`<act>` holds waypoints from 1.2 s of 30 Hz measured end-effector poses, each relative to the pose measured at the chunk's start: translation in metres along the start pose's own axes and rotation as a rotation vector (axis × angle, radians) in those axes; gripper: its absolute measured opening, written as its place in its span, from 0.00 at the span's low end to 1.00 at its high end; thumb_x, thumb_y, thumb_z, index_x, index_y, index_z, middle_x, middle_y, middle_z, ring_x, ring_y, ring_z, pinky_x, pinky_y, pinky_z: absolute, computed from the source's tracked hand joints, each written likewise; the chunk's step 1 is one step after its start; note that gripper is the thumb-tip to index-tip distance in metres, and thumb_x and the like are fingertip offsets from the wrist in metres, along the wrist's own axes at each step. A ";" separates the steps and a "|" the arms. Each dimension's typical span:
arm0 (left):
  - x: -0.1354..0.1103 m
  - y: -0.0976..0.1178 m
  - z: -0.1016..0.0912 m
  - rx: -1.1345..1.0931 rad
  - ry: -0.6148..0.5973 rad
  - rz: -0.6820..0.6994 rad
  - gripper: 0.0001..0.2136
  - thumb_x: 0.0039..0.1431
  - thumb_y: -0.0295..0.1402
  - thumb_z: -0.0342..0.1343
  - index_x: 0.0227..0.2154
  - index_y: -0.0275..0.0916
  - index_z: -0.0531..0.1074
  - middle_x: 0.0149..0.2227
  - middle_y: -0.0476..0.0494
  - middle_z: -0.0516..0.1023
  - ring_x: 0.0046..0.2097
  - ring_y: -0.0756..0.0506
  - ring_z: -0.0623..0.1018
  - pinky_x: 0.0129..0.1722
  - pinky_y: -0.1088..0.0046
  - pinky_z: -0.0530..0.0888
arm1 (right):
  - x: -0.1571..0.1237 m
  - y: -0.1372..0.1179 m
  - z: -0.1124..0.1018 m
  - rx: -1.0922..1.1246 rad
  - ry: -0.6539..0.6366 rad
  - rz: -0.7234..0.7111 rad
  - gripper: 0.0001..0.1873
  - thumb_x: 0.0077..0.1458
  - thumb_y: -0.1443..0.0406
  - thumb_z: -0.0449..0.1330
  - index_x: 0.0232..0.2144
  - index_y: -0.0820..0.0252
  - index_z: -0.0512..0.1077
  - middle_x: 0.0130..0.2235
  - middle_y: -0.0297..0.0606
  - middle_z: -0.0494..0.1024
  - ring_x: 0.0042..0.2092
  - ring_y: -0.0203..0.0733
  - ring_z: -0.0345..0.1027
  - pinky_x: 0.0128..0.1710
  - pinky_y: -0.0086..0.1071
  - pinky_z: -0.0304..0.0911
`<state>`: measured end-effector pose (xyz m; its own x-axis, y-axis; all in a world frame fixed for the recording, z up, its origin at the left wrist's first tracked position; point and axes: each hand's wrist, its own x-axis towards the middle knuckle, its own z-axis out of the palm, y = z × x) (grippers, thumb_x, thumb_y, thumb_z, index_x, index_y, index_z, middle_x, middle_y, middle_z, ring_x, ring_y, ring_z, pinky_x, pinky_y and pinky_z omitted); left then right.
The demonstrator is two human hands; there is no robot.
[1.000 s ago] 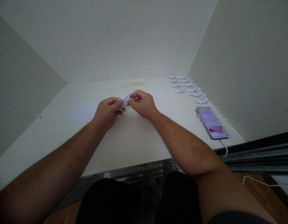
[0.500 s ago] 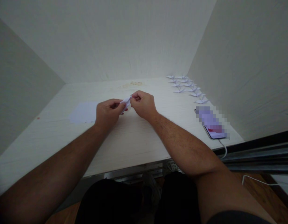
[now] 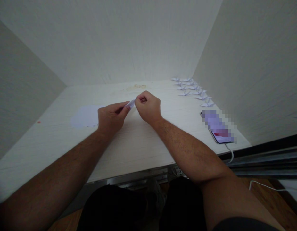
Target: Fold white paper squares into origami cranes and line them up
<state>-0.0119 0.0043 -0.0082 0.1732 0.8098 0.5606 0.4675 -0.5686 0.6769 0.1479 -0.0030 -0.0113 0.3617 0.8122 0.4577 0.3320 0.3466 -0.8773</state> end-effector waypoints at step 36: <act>0.007 -0.006 0.003 -0.643 -0.139 -0.442 0.14 0.53 0.44 0.65 0.33 0.37 0.77 0.30 0.45 0.79 0.28 0.50 0.76 0.23 0.77 0.72 | -0.002 -0.006 0.003 0.254 -0.331 0.131 0.09 0.48 0.62 0.66 0.27 0.58 0.69 0.20 0.27 0.71 0.21 0.30 0.63 0.20 0.25 0.61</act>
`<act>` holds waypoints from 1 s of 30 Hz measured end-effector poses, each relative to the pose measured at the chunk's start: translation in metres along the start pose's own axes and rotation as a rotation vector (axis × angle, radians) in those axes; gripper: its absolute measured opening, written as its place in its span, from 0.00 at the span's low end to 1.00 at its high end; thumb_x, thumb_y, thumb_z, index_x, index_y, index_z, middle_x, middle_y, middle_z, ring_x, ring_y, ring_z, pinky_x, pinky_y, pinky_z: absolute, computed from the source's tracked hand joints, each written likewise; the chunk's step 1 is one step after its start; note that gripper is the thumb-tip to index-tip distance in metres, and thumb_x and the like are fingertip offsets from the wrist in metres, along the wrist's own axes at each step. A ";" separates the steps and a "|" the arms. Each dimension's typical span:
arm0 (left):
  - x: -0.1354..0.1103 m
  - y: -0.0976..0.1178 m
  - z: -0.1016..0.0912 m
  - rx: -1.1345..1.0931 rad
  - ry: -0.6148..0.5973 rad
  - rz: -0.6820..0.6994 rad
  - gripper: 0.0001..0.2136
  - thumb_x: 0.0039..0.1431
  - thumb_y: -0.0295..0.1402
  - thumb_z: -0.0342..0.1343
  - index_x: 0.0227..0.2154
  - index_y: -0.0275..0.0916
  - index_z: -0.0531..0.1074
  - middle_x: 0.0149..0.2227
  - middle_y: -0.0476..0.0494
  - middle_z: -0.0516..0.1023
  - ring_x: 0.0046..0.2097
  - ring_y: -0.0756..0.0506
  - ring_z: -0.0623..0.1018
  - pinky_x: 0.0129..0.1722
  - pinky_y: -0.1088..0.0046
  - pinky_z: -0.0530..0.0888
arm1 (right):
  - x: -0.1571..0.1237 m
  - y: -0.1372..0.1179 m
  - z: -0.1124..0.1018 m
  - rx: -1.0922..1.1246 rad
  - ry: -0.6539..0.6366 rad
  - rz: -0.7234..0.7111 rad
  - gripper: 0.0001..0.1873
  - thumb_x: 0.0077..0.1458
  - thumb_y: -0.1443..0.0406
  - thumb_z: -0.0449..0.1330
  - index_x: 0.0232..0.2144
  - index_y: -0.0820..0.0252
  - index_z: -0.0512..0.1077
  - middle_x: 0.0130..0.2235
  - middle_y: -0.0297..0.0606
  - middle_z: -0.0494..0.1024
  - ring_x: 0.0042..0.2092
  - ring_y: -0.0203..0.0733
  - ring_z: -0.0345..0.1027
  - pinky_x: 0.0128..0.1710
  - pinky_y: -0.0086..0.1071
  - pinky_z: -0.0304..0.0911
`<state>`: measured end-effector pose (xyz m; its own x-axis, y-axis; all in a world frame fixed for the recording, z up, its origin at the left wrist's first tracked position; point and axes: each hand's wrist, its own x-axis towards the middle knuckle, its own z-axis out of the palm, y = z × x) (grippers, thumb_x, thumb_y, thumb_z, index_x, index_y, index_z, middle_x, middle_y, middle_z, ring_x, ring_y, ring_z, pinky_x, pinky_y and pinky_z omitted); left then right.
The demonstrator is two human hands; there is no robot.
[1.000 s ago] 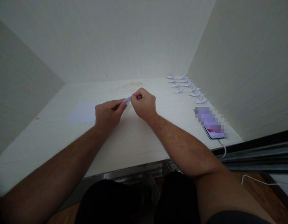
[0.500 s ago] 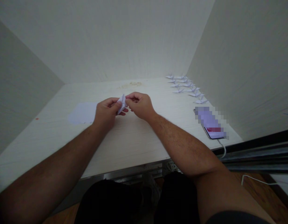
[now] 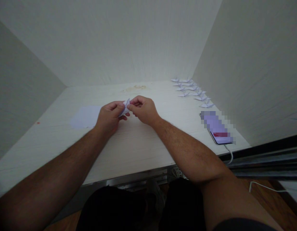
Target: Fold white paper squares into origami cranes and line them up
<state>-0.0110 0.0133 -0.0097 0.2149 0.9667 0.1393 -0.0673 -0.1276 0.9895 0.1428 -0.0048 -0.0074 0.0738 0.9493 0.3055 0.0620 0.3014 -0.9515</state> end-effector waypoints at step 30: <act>-0.001 -0.002 -0.006 -0.148 -0.156 -0.029 0.23 0.45 0.32 0.71 0.47 0.35 0.81 0.27 0.47 0.79 0.25 0.52 0.74 0.25 0.74 0.72 | 0.003 0.001 -0.010 0.095 -0.109 -0.027 0.09 0.46 0.63 0.67 0.29 0.59 0.71 0.22 0.28 0.75 0.22 0.30 0.68 0.22 0.25 0.64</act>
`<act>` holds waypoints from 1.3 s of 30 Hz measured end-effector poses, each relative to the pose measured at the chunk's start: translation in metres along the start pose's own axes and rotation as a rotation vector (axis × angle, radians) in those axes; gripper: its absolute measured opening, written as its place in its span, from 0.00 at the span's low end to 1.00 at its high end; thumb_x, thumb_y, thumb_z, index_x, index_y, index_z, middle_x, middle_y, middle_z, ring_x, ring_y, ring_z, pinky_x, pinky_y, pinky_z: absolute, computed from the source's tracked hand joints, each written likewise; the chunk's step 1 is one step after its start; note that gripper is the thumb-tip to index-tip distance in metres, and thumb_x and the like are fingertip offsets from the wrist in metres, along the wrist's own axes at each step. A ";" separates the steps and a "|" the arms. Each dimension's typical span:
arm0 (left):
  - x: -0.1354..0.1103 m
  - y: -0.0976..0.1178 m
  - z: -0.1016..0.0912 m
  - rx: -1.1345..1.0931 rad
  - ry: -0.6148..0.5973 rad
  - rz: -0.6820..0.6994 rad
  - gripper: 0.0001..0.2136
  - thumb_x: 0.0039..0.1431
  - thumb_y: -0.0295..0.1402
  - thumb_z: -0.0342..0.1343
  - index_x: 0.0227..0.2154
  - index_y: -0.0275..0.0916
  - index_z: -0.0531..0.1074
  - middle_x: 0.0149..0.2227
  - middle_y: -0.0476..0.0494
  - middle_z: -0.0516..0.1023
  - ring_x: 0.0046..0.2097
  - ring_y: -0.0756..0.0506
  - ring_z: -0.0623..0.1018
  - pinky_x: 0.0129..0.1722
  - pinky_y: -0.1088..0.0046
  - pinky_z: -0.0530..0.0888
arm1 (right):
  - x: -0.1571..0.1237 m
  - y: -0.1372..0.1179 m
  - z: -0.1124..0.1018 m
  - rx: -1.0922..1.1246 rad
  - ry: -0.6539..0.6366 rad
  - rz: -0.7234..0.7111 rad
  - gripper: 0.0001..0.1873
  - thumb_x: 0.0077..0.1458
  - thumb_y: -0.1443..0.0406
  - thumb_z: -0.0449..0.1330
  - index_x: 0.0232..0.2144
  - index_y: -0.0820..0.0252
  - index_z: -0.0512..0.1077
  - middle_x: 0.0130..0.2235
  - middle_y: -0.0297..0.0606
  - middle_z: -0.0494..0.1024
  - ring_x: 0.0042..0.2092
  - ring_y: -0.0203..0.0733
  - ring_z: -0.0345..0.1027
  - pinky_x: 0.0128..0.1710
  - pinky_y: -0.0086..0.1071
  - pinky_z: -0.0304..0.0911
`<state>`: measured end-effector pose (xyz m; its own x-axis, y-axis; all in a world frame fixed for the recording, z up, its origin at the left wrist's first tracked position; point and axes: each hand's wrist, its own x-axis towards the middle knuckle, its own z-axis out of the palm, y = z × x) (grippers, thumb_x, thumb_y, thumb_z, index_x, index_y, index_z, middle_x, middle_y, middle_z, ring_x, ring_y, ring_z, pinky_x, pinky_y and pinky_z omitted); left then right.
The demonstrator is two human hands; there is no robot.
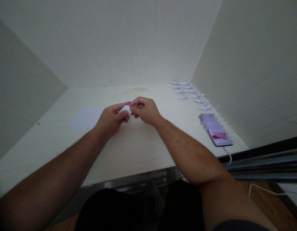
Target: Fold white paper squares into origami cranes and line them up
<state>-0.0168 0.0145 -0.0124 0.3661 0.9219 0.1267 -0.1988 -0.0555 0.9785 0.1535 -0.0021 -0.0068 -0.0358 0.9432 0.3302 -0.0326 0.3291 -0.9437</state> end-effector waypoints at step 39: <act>0.000 0.003 0.007 -0.065 0.120 -0.092 0.13 0.45 0.34 0.71 0.28 0.36 0.72 0.27 0.46 0.80 0.27 0.50 0.78 0.29 0.75 0.75 | -0.002 -0.004 0.007 0.025 0.102 0.150 0.16 0.44 0.57 0.72 0.27 0.60 0.71 0.21 0.31 0.76 0.22 0.32 0.70 0.23 0.25 0.67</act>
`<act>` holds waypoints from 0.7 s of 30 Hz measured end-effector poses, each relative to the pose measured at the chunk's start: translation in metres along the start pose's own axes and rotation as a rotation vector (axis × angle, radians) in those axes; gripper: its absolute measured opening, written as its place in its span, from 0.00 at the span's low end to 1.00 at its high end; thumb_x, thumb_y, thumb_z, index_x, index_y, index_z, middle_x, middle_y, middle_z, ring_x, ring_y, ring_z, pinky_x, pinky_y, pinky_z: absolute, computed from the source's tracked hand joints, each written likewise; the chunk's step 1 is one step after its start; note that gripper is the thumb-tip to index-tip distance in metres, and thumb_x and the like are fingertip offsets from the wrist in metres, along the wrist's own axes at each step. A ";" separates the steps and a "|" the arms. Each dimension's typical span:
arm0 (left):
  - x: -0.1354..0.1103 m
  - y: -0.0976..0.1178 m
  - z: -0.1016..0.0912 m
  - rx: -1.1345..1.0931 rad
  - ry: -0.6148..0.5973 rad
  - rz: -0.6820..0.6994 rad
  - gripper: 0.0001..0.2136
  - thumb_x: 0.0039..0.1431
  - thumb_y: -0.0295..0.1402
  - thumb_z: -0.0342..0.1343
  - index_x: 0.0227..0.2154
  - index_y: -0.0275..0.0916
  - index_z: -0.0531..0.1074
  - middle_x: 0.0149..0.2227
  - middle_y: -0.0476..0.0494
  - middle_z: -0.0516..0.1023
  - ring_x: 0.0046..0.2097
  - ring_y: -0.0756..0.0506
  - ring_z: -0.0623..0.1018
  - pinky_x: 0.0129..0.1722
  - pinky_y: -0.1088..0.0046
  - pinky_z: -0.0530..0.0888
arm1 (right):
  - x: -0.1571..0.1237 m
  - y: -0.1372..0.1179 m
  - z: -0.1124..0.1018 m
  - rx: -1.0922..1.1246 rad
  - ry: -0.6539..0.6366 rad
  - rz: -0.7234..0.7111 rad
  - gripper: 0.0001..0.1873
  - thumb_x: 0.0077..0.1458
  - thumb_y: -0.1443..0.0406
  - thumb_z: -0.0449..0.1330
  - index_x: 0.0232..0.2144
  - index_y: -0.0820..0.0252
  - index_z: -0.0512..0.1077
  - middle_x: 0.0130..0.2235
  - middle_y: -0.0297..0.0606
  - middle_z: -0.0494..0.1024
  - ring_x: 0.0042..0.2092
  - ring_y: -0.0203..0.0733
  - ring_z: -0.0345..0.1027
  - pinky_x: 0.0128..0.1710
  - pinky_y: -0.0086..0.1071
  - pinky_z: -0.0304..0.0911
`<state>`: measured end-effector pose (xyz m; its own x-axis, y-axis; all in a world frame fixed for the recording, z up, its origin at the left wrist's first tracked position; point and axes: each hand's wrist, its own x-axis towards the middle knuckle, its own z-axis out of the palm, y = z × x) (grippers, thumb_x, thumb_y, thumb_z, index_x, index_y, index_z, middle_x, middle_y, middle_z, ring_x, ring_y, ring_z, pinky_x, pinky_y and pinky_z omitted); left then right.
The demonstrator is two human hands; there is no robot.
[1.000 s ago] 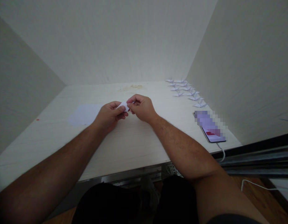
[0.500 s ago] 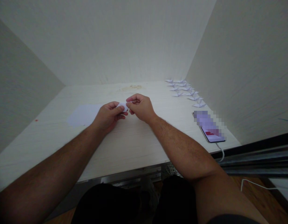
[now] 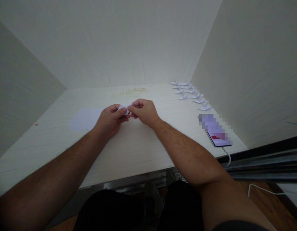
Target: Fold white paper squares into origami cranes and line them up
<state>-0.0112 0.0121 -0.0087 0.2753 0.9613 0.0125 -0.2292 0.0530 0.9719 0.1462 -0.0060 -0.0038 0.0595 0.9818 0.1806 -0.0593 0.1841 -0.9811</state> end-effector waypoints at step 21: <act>-0.002 0.003 0.003 0.018 0.018 0.018 0.15 0.45 0.36 0.71 0.25 0.37 0.68 0.25 0.49 0.76 0.27 0.51 0.77 0.25 0.77 0.70 | -0.003 0.004 0.003 -0.110 0.055 -0.192 0.10 0.49 0.59 0.67 0.27 0.59 0.73 0.20 0.30 0.75 0.23 0.32 0.69 0.23 0.25 0.64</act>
<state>-0.0098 0.0098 -0.0054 0.2543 0.9668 0.0258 -0.2171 0.0310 0.9757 0.1432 -0.0077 -0.0079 0.1140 0.9245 0.3638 0.0671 0.3581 -0.9313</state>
